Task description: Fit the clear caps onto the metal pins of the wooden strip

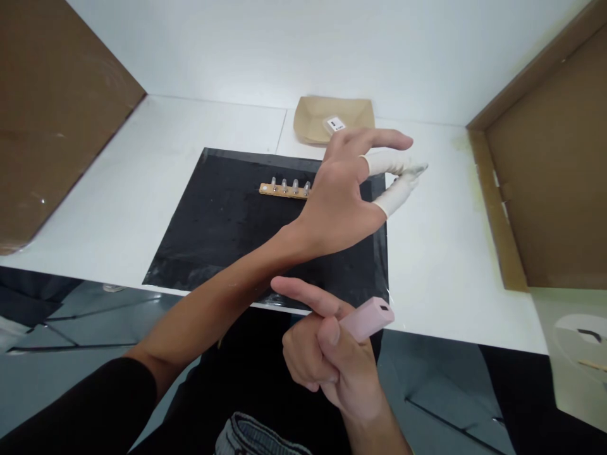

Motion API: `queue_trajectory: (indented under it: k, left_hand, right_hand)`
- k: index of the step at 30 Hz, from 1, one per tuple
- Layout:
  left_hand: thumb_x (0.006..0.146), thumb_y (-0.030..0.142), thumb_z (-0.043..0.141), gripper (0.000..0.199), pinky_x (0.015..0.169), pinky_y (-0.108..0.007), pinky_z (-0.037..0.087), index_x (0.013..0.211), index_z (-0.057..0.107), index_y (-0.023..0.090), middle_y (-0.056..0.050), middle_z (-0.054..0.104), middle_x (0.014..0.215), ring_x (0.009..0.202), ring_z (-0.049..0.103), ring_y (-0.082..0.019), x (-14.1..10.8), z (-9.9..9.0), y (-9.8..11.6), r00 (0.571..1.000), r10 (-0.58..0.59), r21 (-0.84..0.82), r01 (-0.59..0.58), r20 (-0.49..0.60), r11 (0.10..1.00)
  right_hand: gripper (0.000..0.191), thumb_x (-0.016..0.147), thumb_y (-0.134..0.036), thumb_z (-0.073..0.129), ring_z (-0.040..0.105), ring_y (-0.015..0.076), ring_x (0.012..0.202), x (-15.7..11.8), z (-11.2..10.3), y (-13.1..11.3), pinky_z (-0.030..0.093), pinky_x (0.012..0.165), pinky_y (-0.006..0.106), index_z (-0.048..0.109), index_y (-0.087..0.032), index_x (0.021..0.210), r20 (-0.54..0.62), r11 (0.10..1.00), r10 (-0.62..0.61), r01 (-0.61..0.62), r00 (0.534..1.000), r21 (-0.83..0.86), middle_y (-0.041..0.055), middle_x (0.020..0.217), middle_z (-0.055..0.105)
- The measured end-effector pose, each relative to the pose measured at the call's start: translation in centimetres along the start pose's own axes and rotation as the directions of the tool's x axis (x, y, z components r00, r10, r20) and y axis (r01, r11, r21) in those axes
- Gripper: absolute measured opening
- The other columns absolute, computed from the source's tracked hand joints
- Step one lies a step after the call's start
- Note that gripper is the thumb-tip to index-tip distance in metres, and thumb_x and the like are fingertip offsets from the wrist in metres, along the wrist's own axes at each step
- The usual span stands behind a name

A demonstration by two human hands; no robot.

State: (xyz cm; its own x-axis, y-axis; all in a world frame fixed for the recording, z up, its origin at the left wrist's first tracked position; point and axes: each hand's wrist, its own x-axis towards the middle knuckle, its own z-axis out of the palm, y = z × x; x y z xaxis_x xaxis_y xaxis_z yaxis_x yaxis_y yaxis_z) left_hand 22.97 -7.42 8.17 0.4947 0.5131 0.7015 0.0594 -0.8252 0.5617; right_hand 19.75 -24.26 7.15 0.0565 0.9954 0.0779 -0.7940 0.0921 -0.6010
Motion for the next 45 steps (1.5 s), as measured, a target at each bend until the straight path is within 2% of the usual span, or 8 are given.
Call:
queue_trajectory:
  k: [8,14,20,25,28,40,43,45]
  left_hand:
    - [0.095,0.023,0.068,0.012,0.123,-0.051,0.044,0.090,0.079,0.021,-0.001,0.075,0.126,0.127,0.062,-0.029,0.1,-0.2,0.6,0.999,-0.020,-0.018,0.021,0.031,1.000]
    - [0.095,0.022,0.066,0.014,0.118,-0.052,0.044,0.088,0.078,0.018,-0.005,0.076,0.123,0.123,0.062,-0.031,0.1,0.0,0.5,1.000,0.015,-0.087,-0.016,-0.010,0.996]
    - [0.093,0.017,0.065,0.014,0.119,-0.050,0.040,0.086,0.077,0.016,-0.007,0.074,0.126,0.129,0.058,-0.033,0.0,-0.2,1.0,0.998,-0.052,-0.168,0.054,0.019,0.984]
    - [0.094,0.016,0.067,0.016,0.119,-0.043,0.040,0.079,0.075,0.016,-0.009,0.074,0.126,0.128,0.058,-0.031,0.4,-0.5,1.4,0.996,-0.084,-0.173,0.088,0.031,0.981]
    - [0.091,0.011,0.070,0.015,0.117,-0.037,0.040,0.080,0.073,0.021,-0.006,0.074,0.124,0.125,0.059,-0.027,1.4,-1.0,0.9,0.992,-0.116,-0.159,0.109,-0.040,0.981]
    - [0.095,0.014,0.067,0.016,0.112,-0.040,0.044,0.083,0.072,0.023,-0.004,0.074,0.126,0.130,0.055,-0.027,3.8,-3.3,-0.9,0.939,-0.329,-0.186,0.306,-0.106,0.934]
    - [0.095,0.014,0.067,0.019,0.114,-0.040,0.043,0.079,0.071,0.023,-0.004,0.073,0.125,0.132,0.056,-0.027,3.9,-3.4,-0.9,0.932,-0.349,-0.209,0.325,-0.093,0.922]
    - [0.095,0.013,0.067,0.018,0.114,-0.040,0.044,0.080,0.072,0.022,-0.004,0.073,0.125,0.132,0.056,-0.026,4.0,-3.4,-0.8,0.931,-0.354,-0.223,0.328,-0.086,0.918]
  right_hand:
    - [0.040,0.107,-0.042,0.058,0.017,0.0062,0.037,-0.4,0.0,0.1,0.021,0.037,0.019,0.068,-0.026,0.142,-0.043,0.997,0.024,-0.027,0.999,-0.074,-0.0119,0.045,0.018]
    - [0.052,0.105,-0.056,0.059,0.026,0.0080,0.044,-1.3,-0.3,0.2,0.021,0.042,0.025,0.058,-0.031,0.151,-0.063,0.882,-0.028,-0.005,0.998,-0.471,-0.0093,0.054,0.030]
    - [0.056,0.107,-0.028,0.058,0.047,0.0115,0.051,-0.3,-0.4,-0.1,0.040,0.048,0.028,0.044,-0.029,0.161,0.255,0.214,-0.308,0.327,0.917,-0.920,-0.0056,0.065,0.051]
    - [0.068,0.104,-0.023,0.066,0.046,0.0145,0.054,1.4,-1.7,-0.4,0.036,0.054,0.035,0.037,-0.017,0.165,0.500,-0.517,-0.273,0.313,0.822,-0.797,-0.0048,0.062,0.054]
    - [0.068,0.104,-0.033,0.068,0.043,0.0154,0.054,2.1,-2.5,-0.2,0.032,0.055,0.037,0.039,-0.016,0.164,0.534,-0.701,-0.210,0.255,0.819,-0.666,-0.0054,0.059,0.051]
    - [0.054,0.102,-0.034,0.070,0.043,0.0156,0.055,1.8,-4.4,-2.6,0.031,0.056,0.036,0.058,-0.016,0.151,0.517,-0.830,-0.096,0.218,0.851,-0.513,-0.0053,0.057,0.046]
    - [0.057,0.104,-0.031,0.067,0.050,0.0128,0.054,1.4,-4.2,-2.6,0.036,0.055,0.032,0.050,-0.022,0.157,0.395,-0.634,-0.252,0.158,0.883,-0.757,-0.0054,0.063,0.057]
    - [0.055,0.106,-0.035,0.061,0.051,0.0110,0.051,1.3,-3.5,-2.3,0.038,0.051,0.028,0.047,-0.030,0.159,0.140,-0.294,-0.313,0.044,0.939,-0.955,-0.0063,0.064,0.059]
